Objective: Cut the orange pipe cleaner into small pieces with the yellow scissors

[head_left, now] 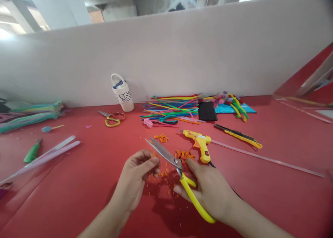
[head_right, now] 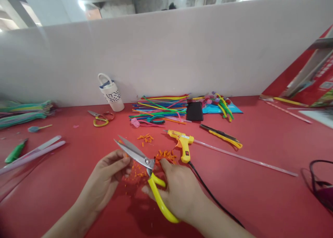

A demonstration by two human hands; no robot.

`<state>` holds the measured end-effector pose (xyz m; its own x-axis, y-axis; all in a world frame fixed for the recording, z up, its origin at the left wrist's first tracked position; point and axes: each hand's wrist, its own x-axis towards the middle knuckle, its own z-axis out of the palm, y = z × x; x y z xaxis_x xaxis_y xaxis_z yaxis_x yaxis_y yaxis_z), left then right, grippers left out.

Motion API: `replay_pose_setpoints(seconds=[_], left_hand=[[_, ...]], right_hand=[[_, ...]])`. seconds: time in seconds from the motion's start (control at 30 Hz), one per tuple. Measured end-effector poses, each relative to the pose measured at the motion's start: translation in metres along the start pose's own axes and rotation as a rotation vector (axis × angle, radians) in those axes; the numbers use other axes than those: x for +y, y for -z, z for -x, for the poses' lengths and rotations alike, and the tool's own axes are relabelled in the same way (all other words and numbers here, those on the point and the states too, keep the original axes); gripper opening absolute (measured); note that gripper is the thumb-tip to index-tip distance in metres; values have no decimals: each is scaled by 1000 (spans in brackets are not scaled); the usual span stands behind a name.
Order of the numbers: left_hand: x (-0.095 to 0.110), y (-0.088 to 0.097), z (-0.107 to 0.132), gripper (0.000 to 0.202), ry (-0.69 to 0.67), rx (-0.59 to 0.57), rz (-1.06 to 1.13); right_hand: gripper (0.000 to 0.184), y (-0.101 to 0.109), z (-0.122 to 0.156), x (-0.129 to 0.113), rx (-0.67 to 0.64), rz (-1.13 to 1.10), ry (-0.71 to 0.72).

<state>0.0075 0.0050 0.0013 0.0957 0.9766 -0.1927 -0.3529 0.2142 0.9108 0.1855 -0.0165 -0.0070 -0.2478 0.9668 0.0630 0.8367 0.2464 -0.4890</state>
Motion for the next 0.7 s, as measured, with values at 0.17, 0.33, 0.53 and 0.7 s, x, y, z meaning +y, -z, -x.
replay_pose_setpoints(seconds=[0.17,0.33,0.53,0.7], left_hand=[[6,5,-1,5,-66,43,12],[5,5,-2,5,-99,48,25],[8,7,-1,4,-129,55,-46],[9,5,0,6,-117,57,-30]], right_hand=[[32,-10,1,2,5,198,76],[28,-15,1,5,39,312,148],[24,-16,2,7,81,396,170],[20,-17,2,8,96,405,178]])
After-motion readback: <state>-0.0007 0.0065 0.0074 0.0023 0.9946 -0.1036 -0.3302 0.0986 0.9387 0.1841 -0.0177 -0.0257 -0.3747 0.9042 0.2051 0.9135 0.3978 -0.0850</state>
